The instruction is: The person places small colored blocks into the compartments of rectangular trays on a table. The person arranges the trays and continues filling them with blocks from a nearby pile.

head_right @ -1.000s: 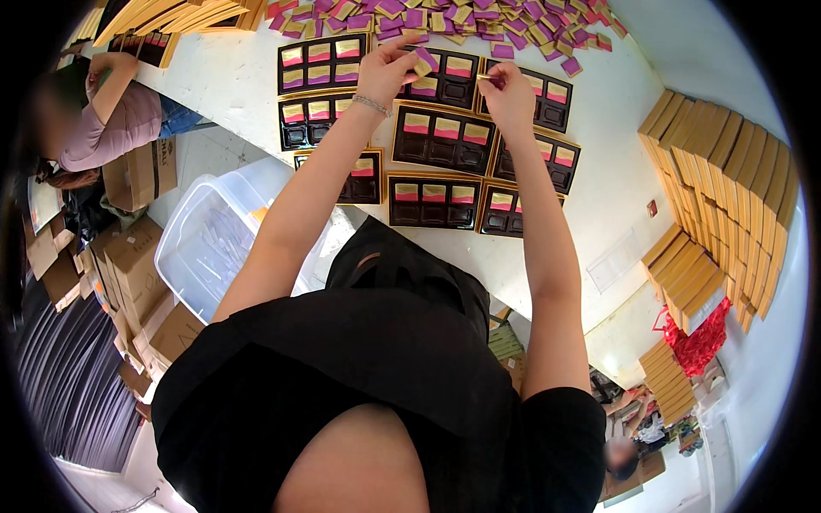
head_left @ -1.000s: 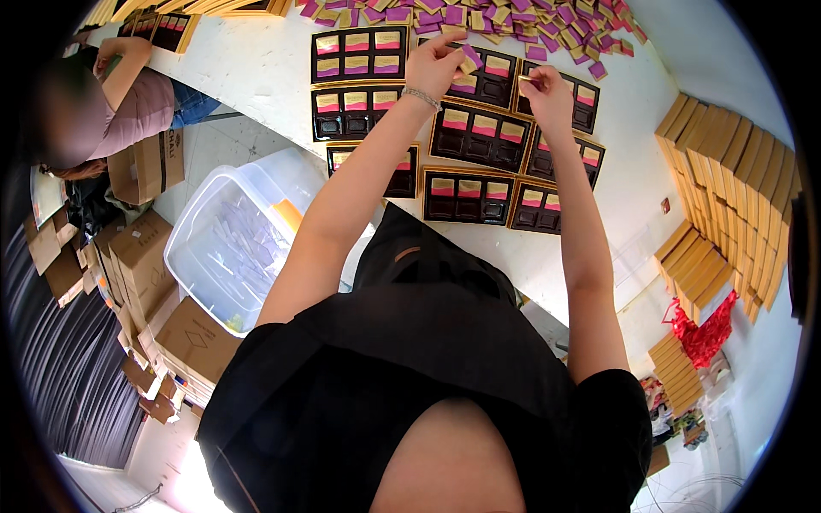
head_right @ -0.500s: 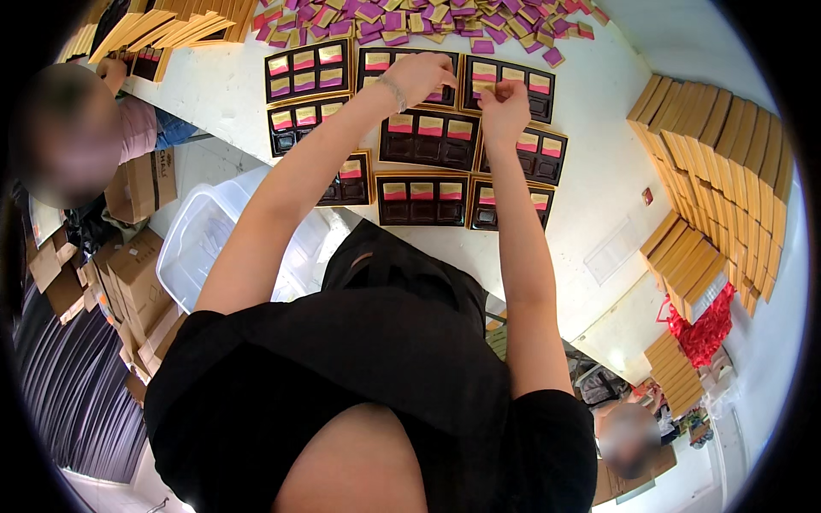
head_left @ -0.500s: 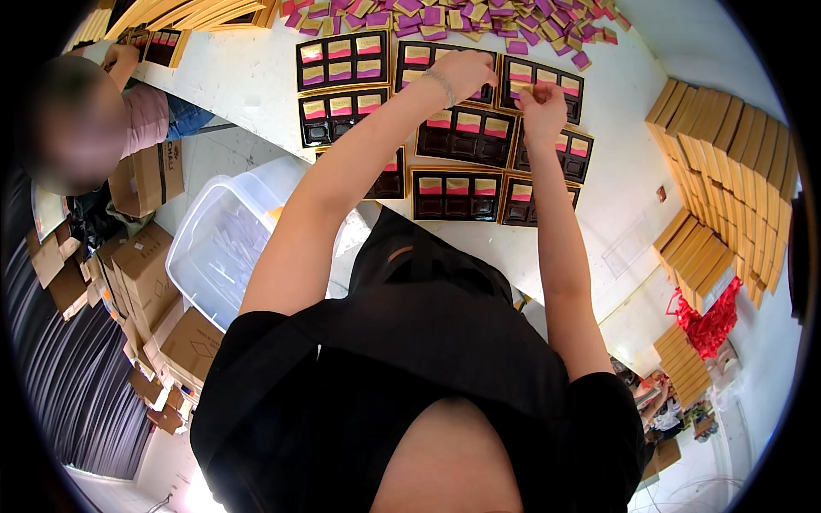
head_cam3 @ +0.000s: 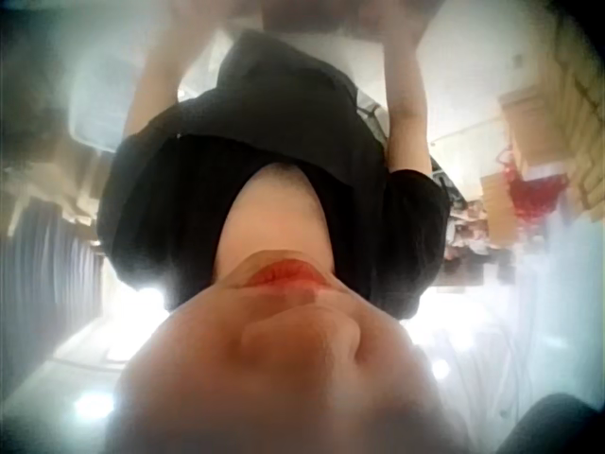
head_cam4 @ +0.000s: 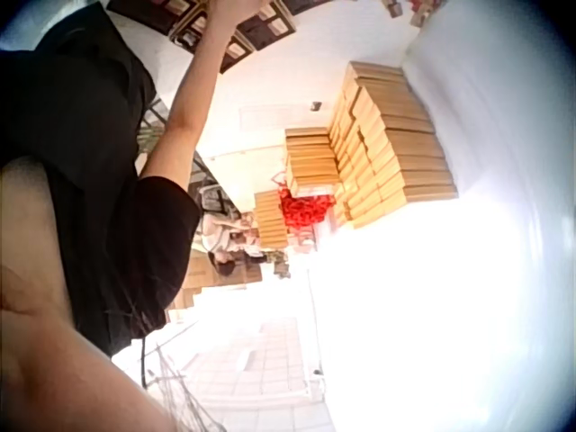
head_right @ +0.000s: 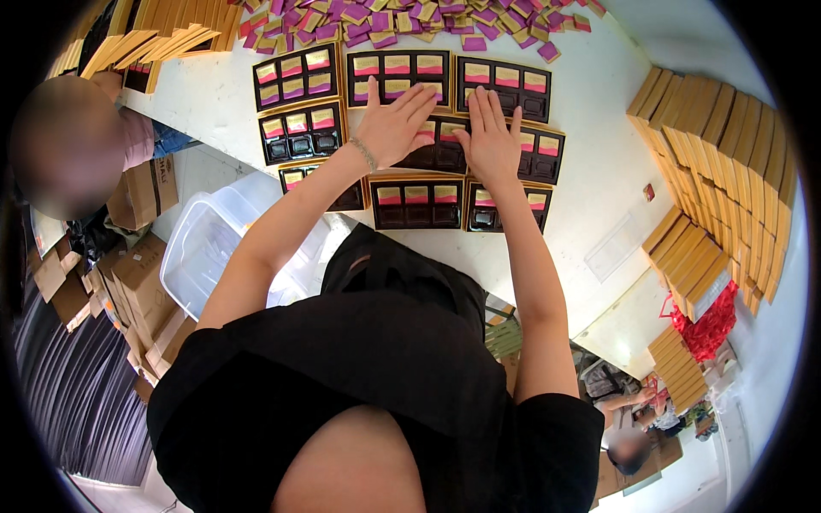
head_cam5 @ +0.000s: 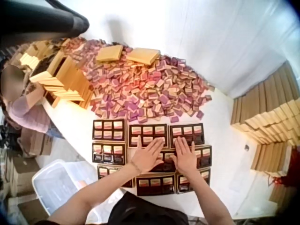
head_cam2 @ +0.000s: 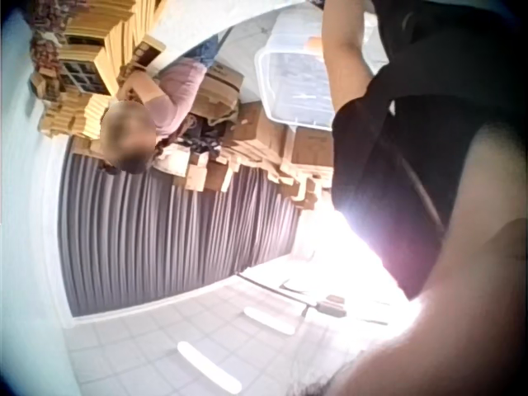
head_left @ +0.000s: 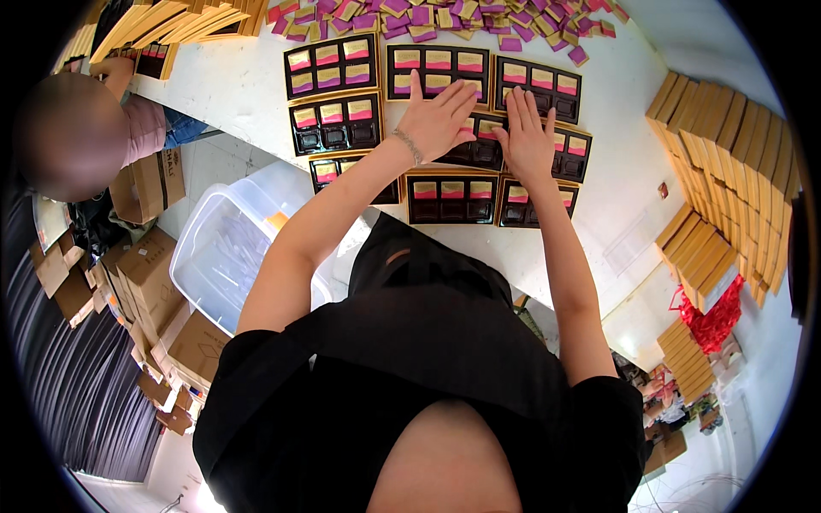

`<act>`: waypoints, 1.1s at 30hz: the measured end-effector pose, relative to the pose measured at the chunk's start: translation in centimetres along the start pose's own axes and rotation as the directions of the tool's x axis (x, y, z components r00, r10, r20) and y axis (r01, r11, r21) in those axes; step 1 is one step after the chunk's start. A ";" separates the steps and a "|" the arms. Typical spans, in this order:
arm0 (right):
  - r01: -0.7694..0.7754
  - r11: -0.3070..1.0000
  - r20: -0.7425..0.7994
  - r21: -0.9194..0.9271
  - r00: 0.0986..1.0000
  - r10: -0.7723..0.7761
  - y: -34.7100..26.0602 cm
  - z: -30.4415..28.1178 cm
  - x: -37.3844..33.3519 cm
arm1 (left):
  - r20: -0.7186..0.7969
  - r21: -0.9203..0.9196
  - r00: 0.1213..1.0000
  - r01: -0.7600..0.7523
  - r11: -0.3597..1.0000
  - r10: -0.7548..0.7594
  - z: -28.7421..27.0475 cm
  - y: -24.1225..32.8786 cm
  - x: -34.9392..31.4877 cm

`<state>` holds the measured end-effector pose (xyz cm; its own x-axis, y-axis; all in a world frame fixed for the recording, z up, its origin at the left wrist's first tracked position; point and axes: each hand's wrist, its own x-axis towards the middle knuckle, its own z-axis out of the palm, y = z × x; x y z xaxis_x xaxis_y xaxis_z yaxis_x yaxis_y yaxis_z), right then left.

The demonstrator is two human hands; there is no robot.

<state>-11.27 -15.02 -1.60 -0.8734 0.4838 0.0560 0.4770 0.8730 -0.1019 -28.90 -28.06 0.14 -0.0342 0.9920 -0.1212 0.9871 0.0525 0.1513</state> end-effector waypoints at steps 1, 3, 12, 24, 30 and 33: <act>0.000 1.000 -0.010 -0.012 1.000 0.000 0.1 -0.2 0.2 | 0.019 0.004 1.000 -0.008 1.000 0.008 -0.2 -0.3 0.2; 0.002 0.999 -0.030 -0.035 1.000 -0.003 0.2 -0.4 0.9 | -0.009 0.042 1.000 -0.011 0.999 0.011 0.1 -0.7 0.2; 0.103 0.938 -0.492 0.332 0.867 0.079 1.6 -0.4 18.8 | -0.206 -0.050 0.978 -0.053 0.997 0.042 -0.1 -2.4 1.9; -0.228 0.068 0.172 0.971 0.873 0.456 5.9 1.5 20.7 | -0.607 -0.167 0.774 0.096 0.981 -0.179 -0.8 -14.8 17.0; -0.229 -0.020 0.221 0.973 0.910 0.349 8.7 -4.1 12.7 | -0.449 -0.523 0.792 0.142 0.841 -0.414 -3.0 -10.1 14.1; -0.357 0.031 0.293 0.934 0.810 0.508 10.6 -3.1 7.6 | -0.200 -0.691 0.901 0.150 0.707 -0.386 -2.2 -3.7 12.2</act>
<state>-12.57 -1.88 0.83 -0.4940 0.8171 -0.2972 0.2345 -0.2040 -0.9505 -33.35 -15.86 0.28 -0.4431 0.8960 0.0289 0.5851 0.2646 0.7666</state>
